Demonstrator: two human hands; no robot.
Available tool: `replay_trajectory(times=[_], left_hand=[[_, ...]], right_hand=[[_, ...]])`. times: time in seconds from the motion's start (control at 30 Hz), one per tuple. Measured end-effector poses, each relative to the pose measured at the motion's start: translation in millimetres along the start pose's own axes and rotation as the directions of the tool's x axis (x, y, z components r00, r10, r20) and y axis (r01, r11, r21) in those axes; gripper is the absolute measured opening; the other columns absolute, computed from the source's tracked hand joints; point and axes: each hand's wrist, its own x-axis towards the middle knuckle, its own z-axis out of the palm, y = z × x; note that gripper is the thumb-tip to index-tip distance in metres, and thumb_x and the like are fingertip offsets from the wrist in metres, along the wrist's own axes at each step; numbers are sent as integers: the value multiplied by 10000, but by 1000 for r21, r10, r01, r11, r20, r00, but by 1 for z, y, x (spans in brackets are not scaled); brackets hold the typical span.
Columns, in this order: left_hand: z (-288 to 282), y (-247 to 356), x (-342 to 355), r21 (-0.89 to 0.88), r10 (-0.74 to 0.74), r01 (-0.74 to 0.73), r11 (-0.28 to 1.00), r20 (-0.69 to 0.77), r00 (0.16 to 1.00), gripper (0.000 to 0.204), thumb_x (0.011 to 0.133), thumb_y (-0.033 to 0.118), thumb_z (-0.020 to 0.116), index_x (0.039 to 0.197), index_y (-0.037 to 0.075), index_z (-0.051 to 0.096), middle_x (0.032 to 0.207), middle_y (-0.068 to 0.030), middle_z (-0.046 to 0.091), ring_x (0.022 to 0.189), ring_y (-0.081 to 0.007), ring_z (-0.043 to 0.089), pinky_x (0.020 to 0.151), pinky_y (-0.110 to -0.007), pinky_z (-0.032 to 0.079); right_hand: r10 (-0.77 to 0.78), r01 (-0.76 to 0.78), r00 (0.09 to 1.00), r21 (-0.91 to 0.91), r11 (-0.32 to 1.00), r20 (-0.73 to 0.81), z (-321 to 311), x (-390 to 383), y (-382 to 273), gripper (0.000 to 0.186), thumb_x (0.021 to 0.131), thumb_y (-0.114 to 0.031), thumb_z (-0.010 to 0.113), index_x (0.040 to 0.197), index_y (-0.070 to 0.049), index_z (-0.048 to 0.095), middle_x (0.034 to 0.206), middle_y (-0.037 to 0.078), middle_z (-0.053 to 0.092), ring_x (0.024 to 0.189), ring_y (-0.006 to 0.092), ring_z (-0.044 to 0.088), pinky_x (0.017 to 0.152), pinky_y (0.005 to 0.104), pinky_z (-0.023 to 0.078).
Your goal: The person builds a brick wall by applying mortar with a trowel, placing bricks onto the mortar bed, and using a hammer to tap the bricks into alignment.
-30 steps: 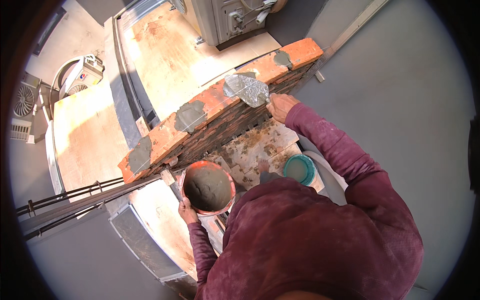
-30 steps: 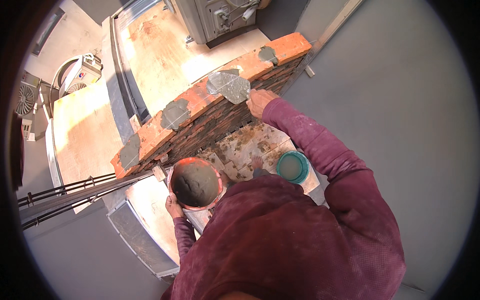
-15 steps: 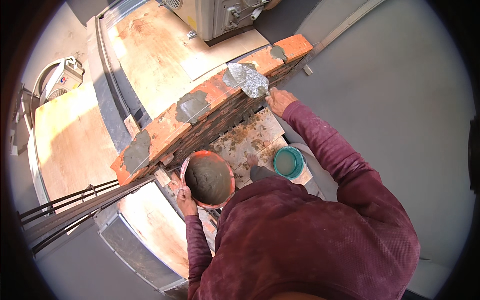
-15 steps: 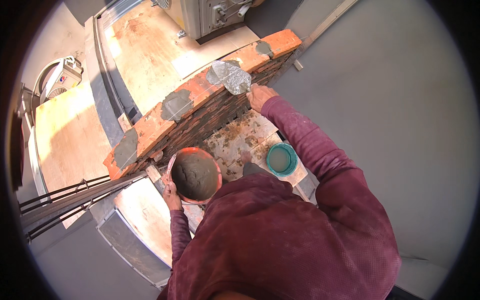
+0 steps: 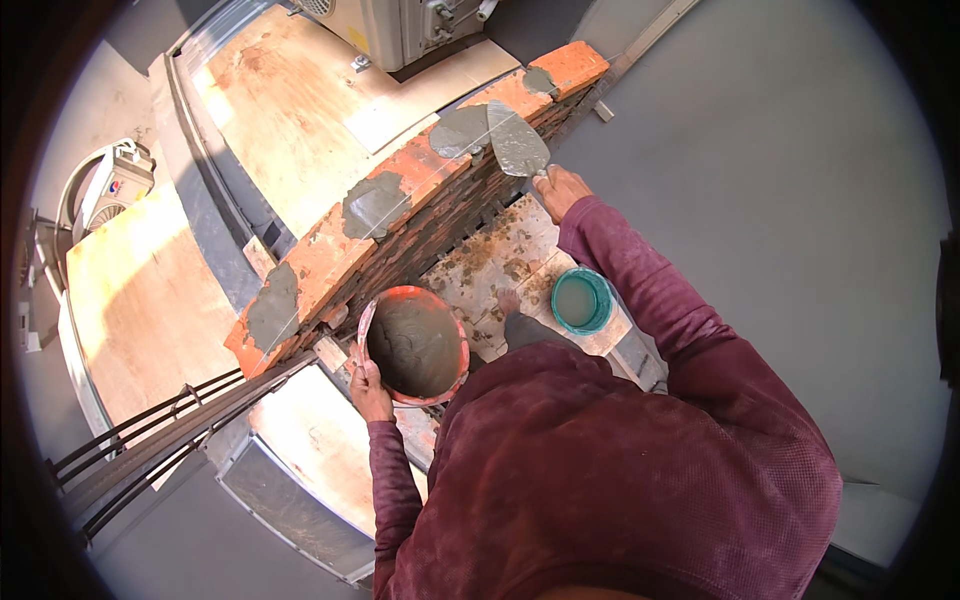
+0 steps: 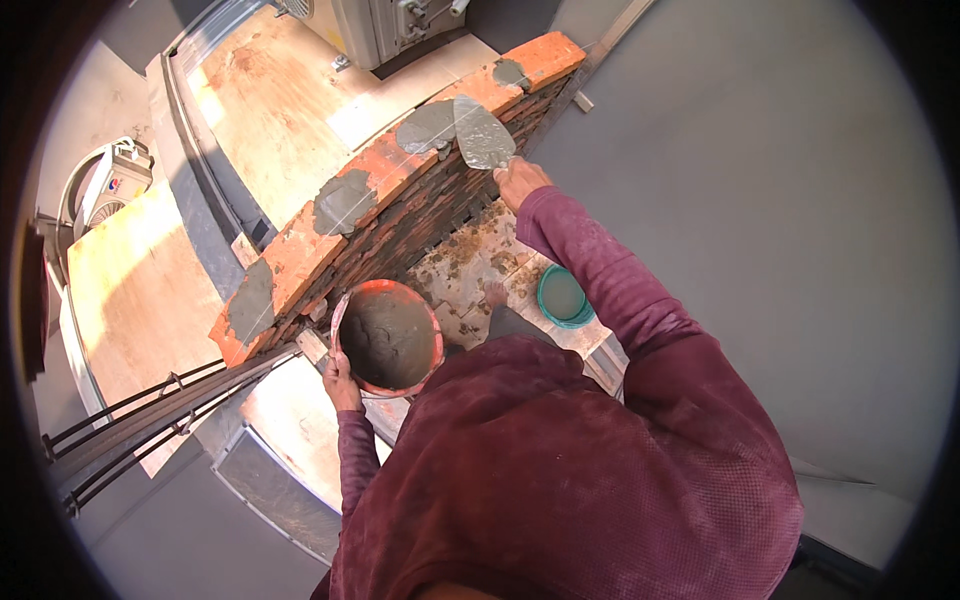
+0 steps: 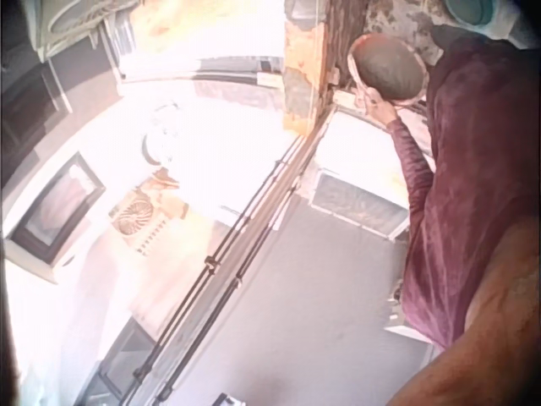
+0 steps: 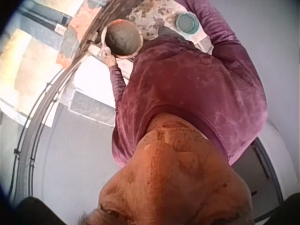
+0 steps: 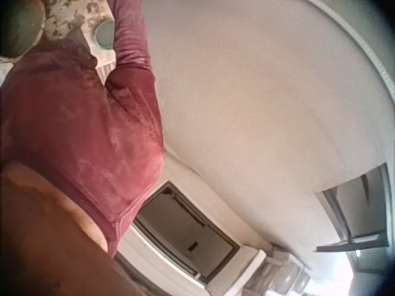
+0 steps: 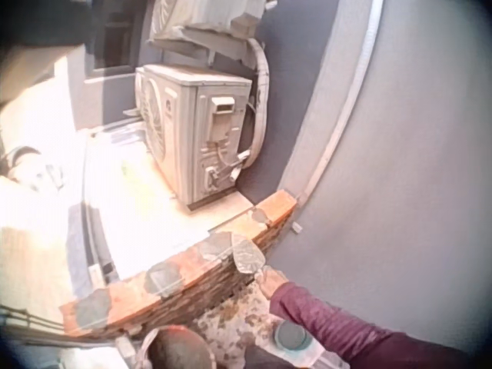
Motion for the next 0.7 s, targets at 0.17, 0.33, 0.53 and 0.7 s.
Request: replay_trajectory(times=[0.17,0.33,0.53,0.7], left_hand=[[-8,-9,6,-96,-26,28,995,19,999,322,990,303,531,739,103,548,639,98,406,577,-18,321,514,-207,260],[2,11,1,-79,-49,51,996,31,998,321,991,285,533,724,106,537,647,95,430,581,-19,321,515,-208,253],[-1,-3,9,-3,-15,16,1000,119,993,333,1000,277,515,714,107,541,641,97,424,578,-16,326,513,-204,252],[20,8,15,25,42,-46,999,147,988,332,1009,273,494,726,111,557,645,104,426,560,-12,321,497,-198,250]], right_hand=[[257,-428,893,874,231,369,43,-47,-15,344,988,-390,404,901,-65,474,660,59,478,484,193,507,425,378,465],[133,-296,910,839,-456,393,120,-27,-99,360,1013,-391,303,877,-86,439,660,58,462,551,189,492,514,365,470],[49,-541,806,769,-340,590,141,-88,-83,363,978,-404,380,929,-58,478,694,82,511,520,222,522,458,399,469],[16,-523,724,533,665,690,69,-146,5,336,946,-322,487,1119,-34,494,691,71,527,461,208,544,409,358,468]])
